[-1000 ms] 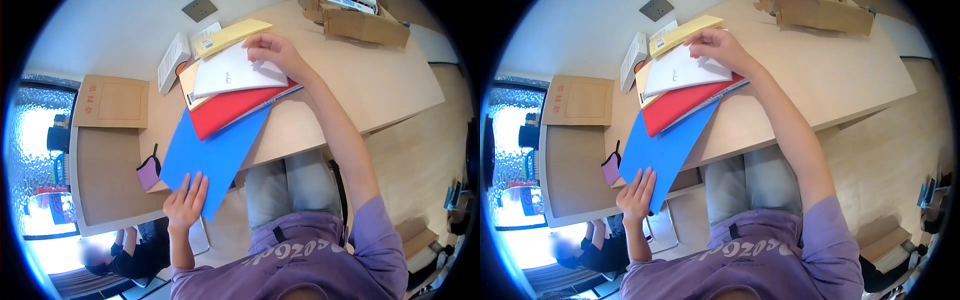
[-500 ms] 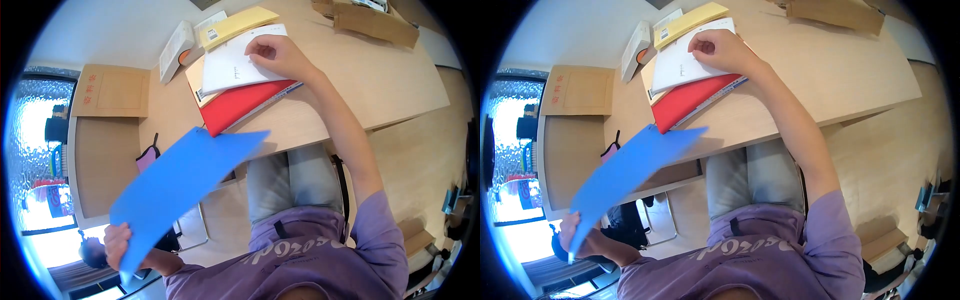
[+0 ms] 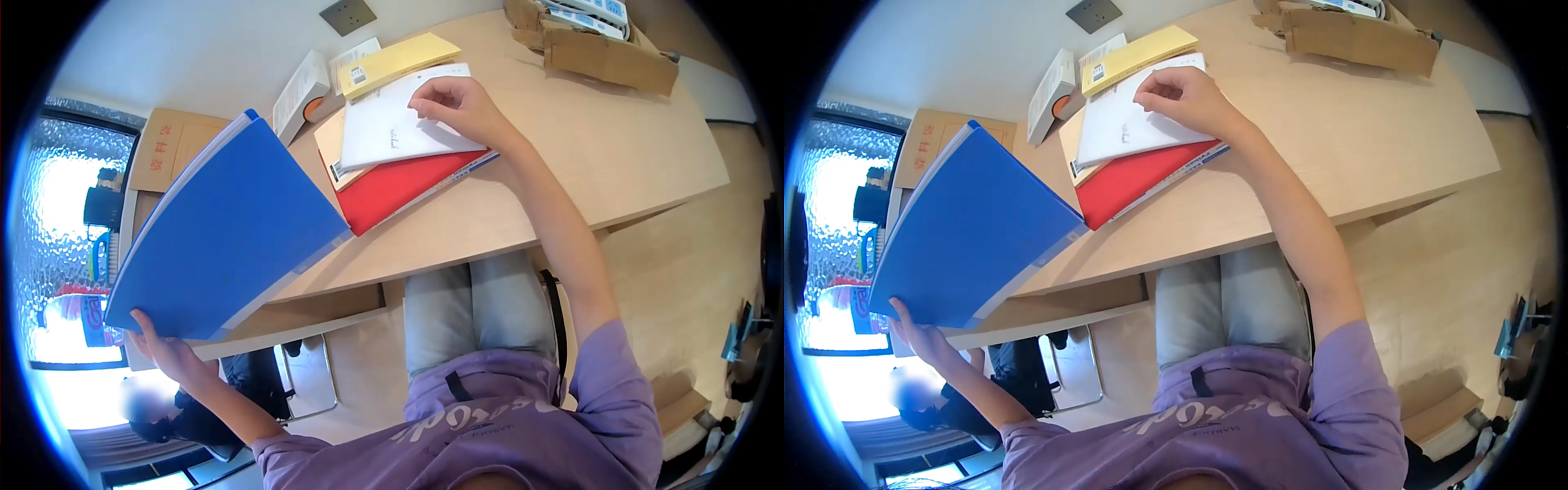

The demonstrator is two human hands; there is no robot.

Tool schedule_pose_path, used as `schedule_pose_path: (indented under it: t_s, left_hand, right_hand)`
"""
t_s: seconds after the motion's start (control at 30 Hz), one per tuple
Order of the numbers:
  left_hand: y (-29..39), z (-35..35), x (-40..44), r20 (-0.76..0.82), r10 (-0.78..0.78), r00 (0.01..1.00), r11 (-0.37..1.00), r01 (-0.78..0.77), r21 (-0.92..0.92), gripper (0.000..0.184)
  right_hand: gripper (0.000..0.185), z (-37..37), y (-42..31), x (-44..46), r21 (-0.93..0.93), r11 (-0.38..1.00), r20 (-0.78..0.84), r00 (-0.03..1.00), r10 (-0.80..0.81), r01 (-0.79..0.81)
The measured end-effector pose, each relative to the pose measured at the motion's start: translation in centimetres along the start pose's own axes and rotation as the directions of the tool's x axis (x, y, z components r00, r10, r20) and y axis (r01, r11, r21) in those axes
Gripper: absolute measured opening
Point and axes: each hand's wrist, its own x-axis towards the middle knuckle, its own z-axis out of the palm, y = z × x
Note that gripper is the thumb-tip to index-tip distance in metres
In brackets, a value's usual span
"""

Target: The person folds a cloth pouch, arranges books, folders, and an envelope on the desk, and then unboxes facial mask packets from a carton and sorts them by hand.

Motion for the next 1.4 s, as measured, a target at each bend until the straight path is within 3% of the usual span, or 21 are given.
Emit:
schedule_pose_path:
  t_s: [0.07,0.2,0.3,0.33,0.43,0.5,0.53,0.63,0.67,0.83,0.87,0.93,1.03,1.13,1.4]
  left_hand:
    - [-1.0,-2.3,3.1,0.021,0.023,1.0,1.0,-0.022,-0.005,0.075]
    - [1.9,-3.6,5.1,0.056,-0.134,0.989,0.9,0.145,-0.41,0.081]
    - [2.5,-0.3,4.5,-0.04,-0.268,0.963,0.754,0.184,-0.631,0.064]
    - [1.6,-0.1,5.1,0.002,-0.283,0.959,0.72,0.214,-0.66,0.06]
    - [-1.9,2.4,4.1,0.364,-0.254,0.896,0.603,0.441,-0.665,0.064]
    - [-2.8,6.3,0.4,0.439,-0.372,0.818,0.483,0.575,-0.66,0.059]
    - [-2.7,8.0,-1.8,0.436,-0.339,0.834,0.572,0.551,-0.608,0.057]
    - [-2.4,11.2,-5.9,0.425,-0.202,0.883,0.77,0.411,-0.488,0.053]
    - [-2.4,11.3,-6.4,0.412,-0.135,0.901,0.81,0.34,-0.479,0.051]
    - [-0.1,12.2,-7.4,0.208,0.176,0.962,0.9,-0.072,-0.429,0.047]
    - [-0.4,11.9,-7.1,0.157,0.291,0.944,0.92,-0.231,-0.316,0.048]
    - [-1.5,11.2,-5.9,0.109,0.518,0.849,0.856,-0.514,-0.058,0.05]
    - [-1.0,9.5,-4.7,0.428,0.712,0.556,0.481,-0.831,0.28,0.047]
    - [0.1,9.6,-5.2,0.421,0.648,0.635,0.652,-0.748,0.126,0.041]
    - [1.0,8.4,-5.1,0.511,0.679,0.527,0.487,-0.844,0.224,0.038]
  right_hand:
    - [0.021,-0.2,0.1,0.2,0.057,0.998,0.008,1.0,0.001,-0.002]
    - [0.017,0.0,-0.4,-0.1,-0.016,1.0,0.034,0.999,0.026,-0.025]
    - [0.016,0.2,-0.4,-0.1,0.0,0.999,0.02,0.999,0.042,-0.042]
    - [0.017,0.2,-0.3,0.0,0.041,0.998,0.016,0.999,0.037,-0.038]
    - [0.017,0.1,0.2,0.1,0.133,0.991,-0.023,1.0,0.014,-0.011]
    - [0.015,0.0,0.2,0.2,0.165,0.986,-0.067,0.998,-0.007,0.018]
    - [0.034,-0.4,0.3,0.3,0.106,0.994,-0.065,0.998,-0.002,0.009]
    - [0.066,0.6,0.5,0.1,0.004,0.966,-0.339,0.909,-0.242,0.258]
    - [0.089,-0.1,1.2,0.1,-0.083,0.978,-0.216,0.955,-0.205,0.191]
    - [0.082,0.1,-0.7,-0.6,0.017,0.988,-0.115,0.982,-0.148,0.151]
    - [0.081,0.1,-1.1,-0.7,0.022,0.988,-0.106,0.983,-0.147,0.15]
    - [0.08,0.3,-1.5,-0.6,0.016,0.986,-0.106,0.981,-0.163,0.166]
    - [0.078,0.4,-1.8,-0.7,-0.015,0.981,-0.129,0.973,-0.194,0.194]
    - [0.075,0.3,-1.9,-0.8,0.019,0.985,-0.141,0.975,-0.169,0.173]
    - [0.066,0.6,-2.3,-0.8,0.166,0.983,-0.183,0.982,-0.047,0.078]
